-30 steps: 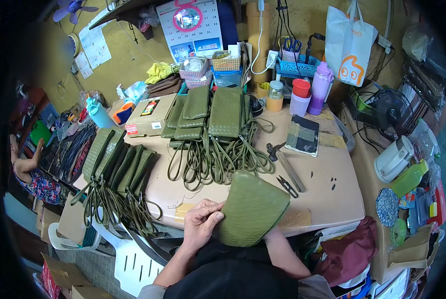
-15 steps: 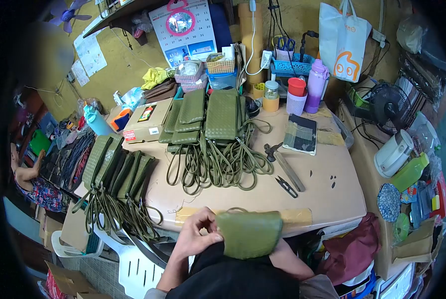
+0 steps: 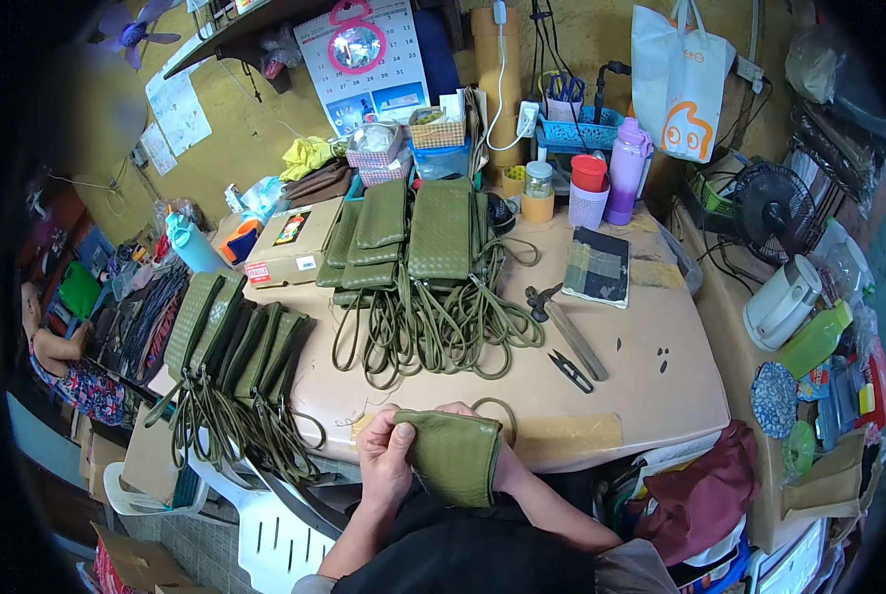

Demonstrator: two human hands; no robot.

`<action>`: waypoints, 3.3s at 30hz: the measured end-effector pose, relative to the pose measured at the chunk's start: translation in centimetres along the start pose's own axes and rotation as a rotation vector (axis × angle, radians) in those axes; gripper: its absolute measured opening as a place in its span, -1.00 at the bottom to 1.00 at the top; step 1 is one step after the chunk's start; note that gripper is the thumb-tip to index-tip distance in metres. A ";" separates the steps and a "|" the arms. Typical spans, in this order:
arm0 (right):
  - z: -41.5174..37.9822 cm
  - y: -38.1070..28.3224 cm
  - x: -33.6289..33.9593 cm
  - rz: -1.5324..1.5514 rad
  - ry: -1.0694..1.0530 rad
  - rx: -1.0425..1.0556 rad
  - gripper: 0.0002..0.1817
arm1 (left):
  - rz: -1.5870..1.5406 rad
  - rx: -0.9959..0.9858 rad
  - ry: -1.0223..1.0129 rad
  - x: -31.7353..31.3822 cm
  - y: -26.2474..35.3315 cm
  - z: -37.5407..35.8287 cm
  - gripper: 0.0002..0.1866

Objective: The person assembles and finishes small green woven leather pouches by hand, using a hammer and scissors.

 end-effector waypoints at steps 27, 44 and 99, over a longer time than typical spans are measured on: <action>-1.4 -5.1 1.6 -0.372 0.328 0.347 -0.92 | 0.572 -0.238 -0.097 -1.2 2.5 0.7 -0.86; -1.7 -8.2 -1.5 -0.935 0.232 0.405 -0.94 | 0.799 -0.461 -0.233 -2.3 0.8 -0.8 -0.80; 0.4 -6.5 3.1 -0.807 0.173 0.073 -0.88 | 0.960 -0.595 -0.327 -3.6 6.1 3.1 -0.88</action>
Point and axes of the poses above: each hand's wrist, its own z-axis towards the middle knuckle, its own x-axis out of the back of the hand, y = z × x, the point moved 3 cm from there along z, towards the middle knuckle, and after that the axes turned 9 degrees about y, right-handed, at the moved point
